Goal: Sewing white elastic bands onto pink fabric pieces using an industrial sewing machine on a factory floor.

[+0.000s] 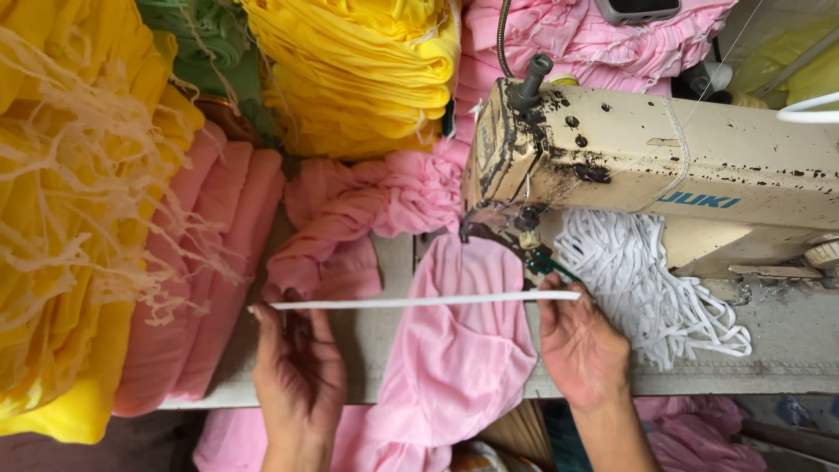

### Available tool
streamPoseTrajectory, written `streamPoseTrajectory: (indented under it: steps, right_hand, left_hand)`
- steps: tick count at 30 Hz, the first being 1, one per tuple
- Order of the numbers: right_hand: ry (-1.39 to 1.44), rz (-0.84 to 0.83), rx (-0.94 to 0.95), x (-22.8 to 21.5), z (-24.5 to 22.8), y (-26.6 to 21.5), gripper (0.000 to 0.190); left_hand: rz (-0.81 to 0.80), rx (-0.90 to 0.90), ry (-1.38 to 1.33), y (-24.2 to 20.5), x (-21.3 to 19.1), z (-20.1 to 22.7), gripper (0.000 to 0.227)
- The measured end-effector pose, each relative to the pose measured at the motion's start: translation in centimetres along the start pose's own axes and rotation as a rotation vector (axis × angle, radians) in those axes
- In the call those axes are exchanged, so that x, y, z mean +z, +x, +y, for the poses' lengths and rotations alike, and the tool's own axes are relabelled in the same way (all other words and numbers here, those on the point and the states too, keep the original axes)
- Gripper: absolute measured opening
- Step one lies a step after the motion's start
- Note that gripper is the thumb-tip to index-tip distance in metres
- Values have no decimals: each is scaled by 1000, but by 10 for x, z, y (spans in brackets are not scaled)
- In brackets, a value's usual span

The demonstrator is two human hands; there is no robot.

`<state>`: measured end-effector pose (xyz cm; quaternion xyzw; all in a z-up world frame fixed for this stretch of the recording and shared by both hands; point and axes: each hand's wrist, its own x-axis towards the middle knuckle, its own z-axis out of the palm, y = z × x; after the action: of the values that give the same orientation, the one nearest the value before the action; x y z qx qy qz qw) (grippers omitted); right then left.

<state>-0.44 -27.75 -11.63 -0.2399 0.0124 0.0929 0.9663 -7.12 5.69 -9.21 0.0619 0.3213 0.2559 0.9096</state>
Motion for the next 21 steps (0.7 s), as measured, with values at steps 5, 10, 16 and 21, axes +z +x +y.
streamPoseTrajectory:
  steps: [5, 10, 16, 21]
  right_hand:
    - [162, -138, 242, -2, -15, -5, 21]
    - [-502, -312, 212, 42, -3, -9, 13]
    - [-1287, -445, 212, 92, 27, -4, 11]
    - [-1423, -391, 214, 96, 34, 0, 12]
  left_hand:
    - [-174, -176, 153, 17, -23, -3, 16]
    - [-620, -268, 1066, -21, 17, -7, 37]
    - [-827, -390, 1318, -41, 47, -29, 50]
    - [-872, -347, 1510, -46, 58, -31, 36]
